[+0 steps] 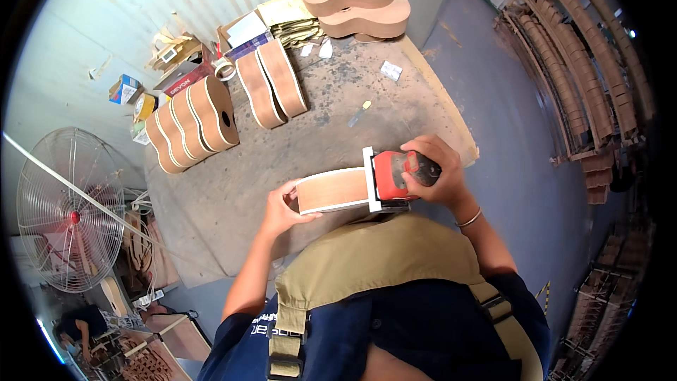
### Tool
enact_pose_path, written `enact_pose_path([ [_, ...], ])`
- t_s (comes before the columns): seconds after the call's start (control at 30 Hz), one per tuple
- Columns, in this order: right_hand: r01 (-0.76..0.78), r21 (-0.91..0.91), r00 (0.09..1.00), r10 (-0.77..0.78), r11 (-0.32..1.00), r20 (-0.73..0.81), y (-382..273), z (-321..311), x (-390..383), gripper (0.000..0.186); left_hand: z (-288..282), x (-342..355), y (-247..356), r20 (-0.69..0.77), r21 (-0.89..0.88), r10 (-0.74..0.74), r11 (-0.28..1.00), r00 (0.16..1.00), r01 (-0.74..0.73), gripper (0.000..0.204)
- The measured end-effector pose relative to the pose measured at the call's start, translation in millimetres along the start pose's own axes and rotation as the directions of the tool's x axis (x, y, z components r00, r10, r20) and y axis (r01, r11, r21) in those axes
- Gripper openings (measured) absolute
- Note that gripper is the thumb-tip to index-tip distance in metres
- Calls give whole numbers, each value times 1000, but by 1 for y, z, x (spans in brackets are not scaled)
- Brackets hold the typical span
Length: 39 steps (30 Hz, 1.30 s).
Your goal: The person uses an electric sander to smooth the edges and surfaces of a wooden guitar body. They flip the guitar body over to sand different sides and move it around the workbench to access various areas.
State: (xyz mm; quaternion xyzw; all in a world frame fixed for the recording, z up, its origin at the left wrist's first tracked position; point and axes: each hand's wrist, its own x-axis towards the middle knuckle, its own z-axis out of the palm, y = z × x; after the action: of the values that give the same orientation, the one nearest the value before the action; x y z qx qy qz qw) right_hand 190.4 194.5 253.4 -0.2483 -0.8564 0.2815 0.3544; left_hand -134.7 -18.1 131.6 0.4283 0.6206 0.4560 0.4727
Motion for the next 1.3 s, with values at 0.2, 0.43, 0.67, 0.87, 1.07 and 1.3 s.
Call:
enact_pose_path([
  [0.2,255,-93,959,-240,962,149,-71,5,68,45,43,24,41,45,396,199,896,979,-201,77],
  [0.43,253,-36,956,-244,967,164,-60,13,56,44,46,21,30,-20,334,198,925,980,-180,76],
  [0.67,8,23,999,-8,1000,-39,-4,3,-3,45,4,-2,-1,-34,-64,19,998,999,-21,85],
  [0.87,164,-85,980,-152,983,131,-34,-15,36,53,62,26,37,11,296,214,932,977,-208,77],
  [1.07,245,-162,955,-209,956,210,-32,-27,42,45,100,39,51,7,331,236,916,972,-225,74],
  [1.3,388,-289,879,-258,875,401,-59,-6,49,46,129,48,35,-53,342,130,934,990,-104,69],
])
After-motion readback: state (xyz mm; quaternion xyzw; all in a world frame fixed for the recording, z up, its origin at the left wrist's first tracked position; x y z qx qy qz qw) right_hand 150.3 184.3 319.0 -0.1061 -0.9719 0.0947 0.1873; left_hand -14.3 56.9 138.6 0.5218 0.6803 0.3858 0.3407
